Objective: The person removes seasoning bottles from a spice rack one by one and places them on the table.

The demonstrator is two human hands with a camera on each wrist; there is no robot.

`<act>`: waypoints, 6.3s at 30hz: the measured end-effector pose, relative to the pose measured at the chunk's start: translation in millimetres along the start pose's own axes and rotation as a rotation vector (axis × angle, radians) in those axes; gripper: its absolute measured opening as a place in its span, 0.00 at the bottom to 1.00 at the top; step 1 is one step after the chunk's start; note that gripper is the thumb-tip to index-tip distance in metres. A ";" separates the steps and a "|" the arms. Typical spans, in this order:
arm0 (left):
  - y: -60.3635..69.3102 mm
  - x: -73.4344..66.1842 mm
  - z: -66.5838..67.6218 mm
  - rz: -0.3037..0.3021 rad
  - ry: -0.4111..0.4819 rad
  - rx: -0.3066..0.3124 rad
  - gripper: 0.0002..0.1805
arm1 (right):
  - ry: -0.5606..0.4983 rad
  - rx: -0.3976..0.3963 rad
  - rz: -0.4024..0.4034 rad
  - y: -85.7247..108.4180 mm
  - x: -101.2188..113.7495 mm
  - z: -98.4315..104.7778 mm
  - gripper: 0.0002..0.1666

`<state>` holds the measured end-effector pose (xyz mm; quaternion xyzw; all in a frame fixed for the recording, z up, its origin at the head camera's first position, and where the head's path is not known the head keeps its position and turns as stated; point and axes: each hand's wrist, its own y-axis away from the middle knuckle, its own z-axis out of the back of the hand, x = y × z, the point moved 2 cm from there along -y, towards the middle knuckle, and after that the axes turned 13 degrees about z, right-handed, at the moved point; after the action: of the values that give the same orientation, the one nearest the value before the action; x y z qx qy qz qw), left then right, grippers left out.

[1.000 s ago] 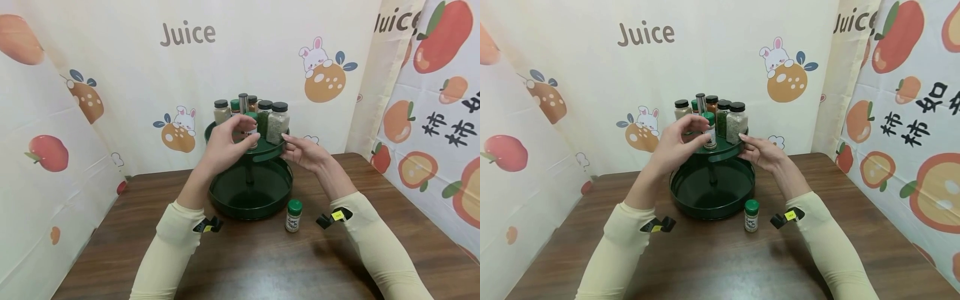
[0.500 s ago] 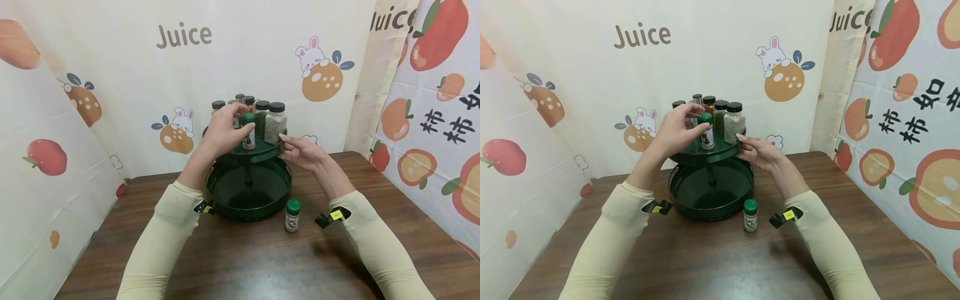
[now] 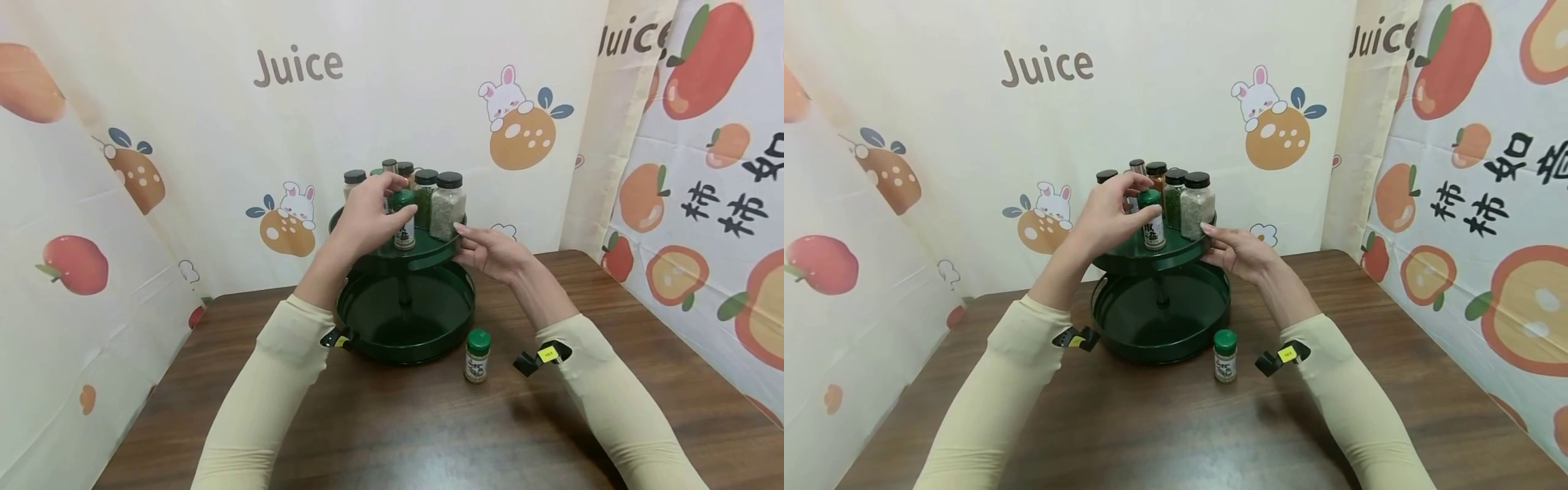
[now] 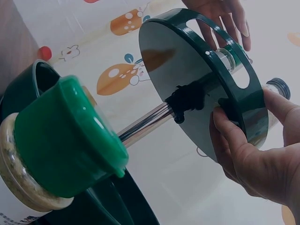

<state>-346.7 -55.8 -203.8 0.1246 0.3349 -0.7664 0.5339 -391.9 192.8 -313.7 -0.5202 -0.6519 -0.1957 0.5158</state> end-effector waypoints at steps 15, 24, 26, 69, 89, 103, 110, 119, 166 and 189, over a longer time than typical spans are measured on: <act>-3.6 1.1 2.6 0.027 0.033 0.012 0.25 | -0.013 0.004 -0.007 1.3 1.3 -3.3 0.40; -10.8 5.5 -0.3 0.084 0.030 0.060 0.25 | -0.021 -0.001 -0.006 3.6 2.4 -3.7 0.38; -11.0 6.9 -0.8 0.102 0.025 0.068 0.25 | -0.023 -0.004 -0.007 3.6 2.1 -4.2 0.38; -0.7 12.3 -17.3 0.192 0.018 0.109 0.26 | -0.022 0.017 -0.021 13.1 4.9 -4.8 0.36; -1.5 10.6 -16.6 0.188 0.025 0.123 0.23 | -0.032 0.020 -0.021 13.2 4.4 -2.9 0.39; -1.4 7.5 -10.3 0.177 0.033 0.106 0.25 | -0.018 0.026 -0.019 11.0 4.6 -2.0 0.38; 3.5 3.1 0.5 0.162 0.068 0.099 0.26 | -0.025 0.030 -0.019 10.6 4.5 -3.0 0.37; 6.8 -2.8 14.8 0.144 0.111 0.079 0.27 | -0.042 0.018 -0.025 11.4 5.1 -2.8 0.37; 68.0 -27.6 17.4 0.007 0.118 0.038 0.24 | -0.030 0.018 -0.028 10.7 5.3 -4.6 0.35; 104.6 -16.7 -3.7 -0.042 0.266 0.164 0.21 | -0.055 -0.003 -0.024 9.3 3.2 -5.2 0.22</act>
<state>-246.3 -62.6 -237.1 0.2613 0.3416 -0.7788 0.4567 -381.1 193.7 -311.5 -0.5182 -0.6720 -0.1885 0.4944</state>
